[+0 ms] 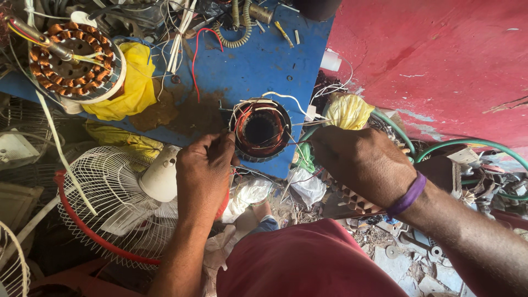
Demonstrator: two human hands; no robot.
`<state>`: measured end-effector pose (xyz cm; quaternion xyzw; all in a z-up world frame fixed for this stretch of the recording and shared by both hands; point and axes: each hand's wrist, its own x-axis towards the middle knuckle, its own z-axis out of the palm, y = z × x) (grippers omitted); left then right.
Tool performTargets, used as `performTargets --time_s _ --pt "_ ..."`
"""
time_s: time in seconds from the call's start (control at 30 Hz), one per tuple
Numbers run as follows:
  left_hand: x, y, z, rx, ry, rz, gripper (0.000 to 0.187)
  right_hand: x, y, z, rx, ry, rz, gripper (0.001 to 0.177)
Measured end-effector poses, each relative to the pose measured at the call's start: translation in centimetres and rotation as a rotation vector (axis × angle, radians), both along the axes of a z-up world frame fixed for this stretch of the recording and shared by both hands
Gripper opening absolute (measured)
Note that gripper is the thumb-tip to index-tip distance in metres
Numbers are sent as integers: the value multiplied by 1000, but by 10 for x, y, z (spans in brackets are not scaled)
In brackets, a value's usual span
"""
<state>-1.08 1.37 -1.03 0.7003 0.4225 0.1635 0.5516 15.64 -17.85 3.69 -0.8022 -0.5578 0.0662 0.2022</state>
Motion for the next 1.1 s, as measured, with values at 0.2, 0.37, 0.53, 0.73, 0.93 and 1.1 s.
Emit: performTargets --time_s 0.2,0.37,0.53,0.73,0.93,1.1 --pt "0 0 -2 42 -48 -21 22 -2 -2 1 -8 -49 36 14" --pt "-2 2 -3 36 -45 -19 21 -7 -4 2 22 -24 14 13" --pt "-4 -1 -1 -7 -40 -21 23 -12 -9 -1 56 -10 -20 13" --pt "-36 -44 -5 -147 58 -22 32 -28 -61 -8 154 703 -564 24" --pt "-53 -142 -55 753 56 -397 52 -75 -103 -68 361 646 -280 31" --pt "-17 -176 -44 -526 -233 -23 22 -96 -104 -90 421 1671 -801 14"
